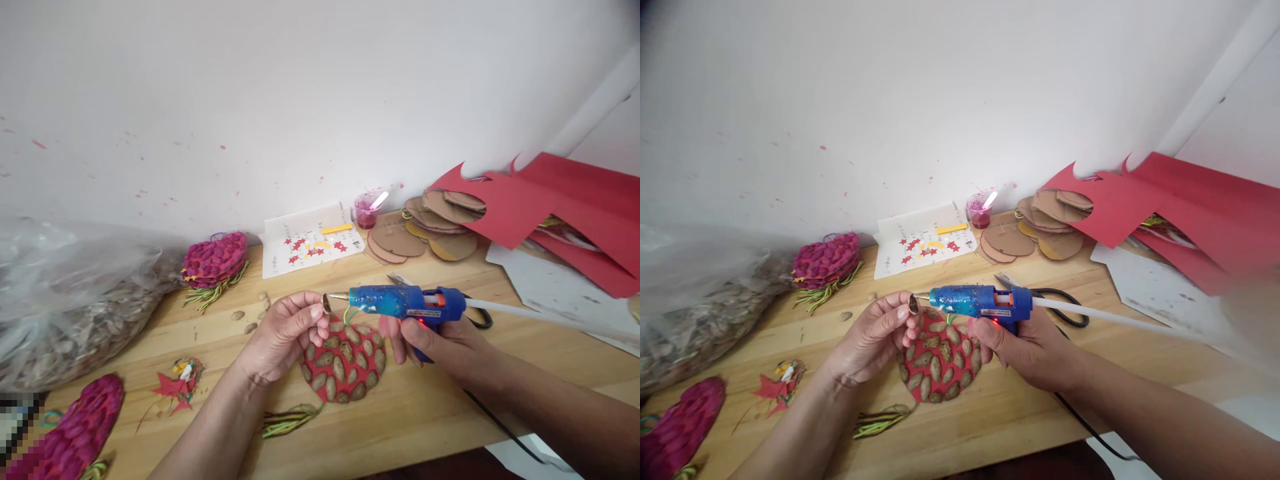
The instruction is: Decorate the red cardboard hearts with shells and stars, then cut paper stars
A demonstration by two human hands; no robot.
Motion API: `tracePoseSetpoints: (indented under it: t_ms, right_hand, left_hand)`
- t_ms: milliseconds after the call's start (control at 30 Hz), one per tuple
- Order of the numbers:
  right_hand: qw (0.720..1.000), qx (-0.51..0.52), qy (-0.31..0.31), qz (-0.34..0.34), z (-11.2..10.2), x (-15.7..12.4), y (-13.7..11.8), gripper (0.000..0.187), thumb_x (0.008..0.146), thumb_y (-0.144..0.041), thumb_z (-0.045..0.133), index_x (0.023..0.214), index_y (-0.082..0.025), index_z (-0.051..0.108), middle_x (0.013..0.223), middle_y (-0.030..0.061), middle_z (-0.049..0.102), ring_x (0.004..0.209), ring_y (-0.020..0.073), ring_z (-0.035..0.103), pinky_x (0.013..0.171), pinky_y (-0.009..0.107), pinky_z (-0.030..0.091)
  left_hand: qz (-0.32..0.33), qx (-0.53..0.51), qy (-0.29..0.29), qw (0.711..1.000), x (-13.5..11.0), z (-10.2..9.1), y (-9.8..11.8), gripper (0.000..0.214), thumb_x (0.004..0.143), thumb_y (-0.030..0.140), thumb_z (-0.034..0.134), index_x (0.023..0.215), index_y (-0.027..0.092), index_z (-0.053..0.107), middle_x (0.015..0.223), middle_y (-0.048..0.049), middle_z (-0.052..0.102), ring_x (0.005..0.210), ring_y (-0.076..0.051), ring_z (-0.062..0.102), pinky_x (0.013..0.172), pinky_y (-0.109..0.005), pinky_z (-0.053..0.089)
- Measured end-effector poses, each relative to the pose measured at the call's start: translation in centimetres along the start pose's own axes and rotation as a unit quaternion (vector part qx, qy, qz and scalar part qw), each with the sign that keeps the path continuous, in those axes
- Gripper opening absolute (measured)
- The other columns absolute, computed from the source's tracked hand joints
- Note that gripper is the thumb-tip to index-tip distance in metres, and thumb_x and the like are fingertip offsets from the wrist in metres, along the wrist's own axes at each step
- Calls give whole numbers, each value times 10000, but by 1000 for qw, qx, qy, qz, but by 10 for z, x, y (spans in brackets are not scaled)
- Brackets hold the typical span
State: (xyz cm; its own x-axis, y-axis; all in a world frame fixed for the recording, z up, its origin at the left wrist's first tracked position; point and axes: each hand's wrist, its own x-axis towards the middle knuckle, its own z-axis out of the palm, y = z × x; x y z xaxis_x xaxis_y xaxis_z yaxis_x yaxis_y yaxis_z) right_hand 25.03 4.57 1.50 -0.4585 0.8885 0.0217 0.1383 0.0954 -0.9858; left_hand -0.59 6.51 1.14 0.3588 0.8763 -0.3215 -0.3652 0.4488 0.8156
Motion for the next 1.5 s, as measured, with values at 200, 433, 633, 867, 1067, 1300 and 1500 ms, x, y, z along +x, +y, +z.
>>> tracePoseSetpoints:
  t_ms: [200,433,633,867,1067,1300,1500]
  right_hand:
    - [1000,-4,-14,-6,0,1,2,449,946,-591,501,751,-206,623,658,49,649,556,157,559,502,287,435]
    - [1000,-17,-24,-9,1,2,-1,460,962,-575,475,712,-214,611,667,59,639,596,179,584,516,302,436]
    - [999,-10,-23,-20,2,2,0,410,974,-538,478,764,-218,625,655,43,616,582,167,554,510,293,430]
    - [999,-23,-21,-31,1,1,4,448,981,-536,468,738,-191,620,648,49,616,569,152,542,513,283,422]
    - [998,-13,-9,-53,2,3,5,417,984,-496,493,730,-190,619,651,35,607,591,148,561,546,279,439]
    - [999,-18,-7,-31,1,1,4,426,981,-519,484,739,-192,612,627,35,624,557,142,552,511,270,423]
    - [999,-30,4,-19,1,3,2,463,968,-549,488,702,-191,613,627,46,640,587,160,589,555,291,449]
  left_hand:
    - [9,12,-5,1000,0,-3,-2,283,705,308,866,823,127,683,625,1,644,513,-62,582,480,-140,442]
    - [11,7,-17,1000,-1,-2,-2,243,728,286,852,831,130,696,622,5,651,509,-55,588,482,-132,447]
    - [6,3,-10,1000,-1,-1,-2,267,702,292,869,819,129,692,621,-2,662,503,-64,597,470,-134,455]
    - [4,-2,-13,1000,-1,-1,-3,276,694,288,875,790,124,674,613,-4,665,504,-71,611,463,-133,460]
    - [4,-8,-16,1000,-2,0,-4,286,691,287,877,794,128,664,604,2,660,493,-69,607,457,-133,451]
    - [0,-5,-17,1000,-1,-1,-4,298,690,299,876,792,124,658,609,-1,658,496,-72,604,463,-140,447]
    - [1,-2,-16,1000,0,-1,-3,307,686,304,880,827,117,681,603,2,651,491,-68,598,457,-138,440]
